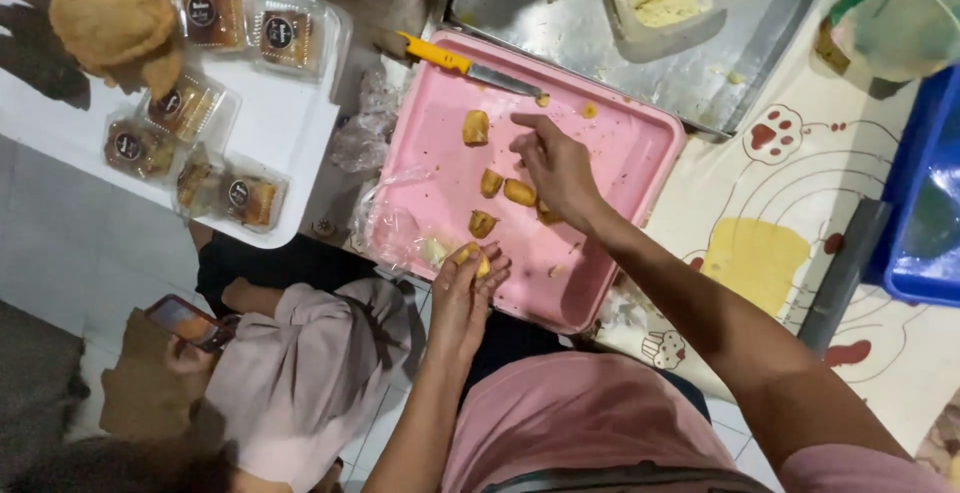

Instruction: Rolling out dough, adding banana filling, and rolling into small pastries on a production mat.

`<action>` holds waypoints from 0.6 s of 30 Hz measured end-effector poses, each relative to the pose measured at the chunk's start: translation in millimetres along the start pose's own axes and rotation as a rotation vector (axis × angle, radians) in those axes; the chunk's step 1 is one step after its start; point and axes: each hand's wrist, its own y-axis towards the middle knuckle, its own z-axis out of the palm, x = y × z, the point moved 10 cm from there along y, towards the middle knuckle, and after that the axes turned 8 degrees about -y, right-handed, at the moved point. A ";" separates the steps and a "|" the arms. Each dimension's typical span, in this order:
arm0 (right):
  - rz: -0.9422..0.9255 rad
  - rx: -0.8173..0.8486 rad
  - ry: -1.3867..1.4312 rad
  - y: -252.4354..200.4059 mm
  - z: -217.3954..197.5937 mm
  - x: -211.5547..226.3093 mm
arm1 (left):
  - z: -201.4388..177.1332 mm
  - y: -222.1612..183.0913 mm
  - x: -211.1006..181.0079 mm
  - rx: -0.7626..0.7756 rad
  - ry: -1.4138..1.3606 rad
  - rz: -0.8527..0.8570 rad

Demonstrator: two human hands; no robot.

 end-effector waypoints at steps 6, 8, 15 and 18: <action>0.110 0.184 0.067 106.9 56.6 14.3 | -16.4 -4.0 -20.3 -0.037 -0.101 0.010; 0.157 0.231 0.101 121.1 66.5 13.7 | -18.2 -8.3 -27.3 -0.030 -0.121 0.031; 0.288 0.248 0.211 145.5 92.7 -16.9 | -25.0 -12.6 -29.4 0.030 -0.204 0.056; 0.344 0.246 0.176 146.9 89.1 -40.6 | -25.9 -10.8 -19.8 0.212 -0.186 0.123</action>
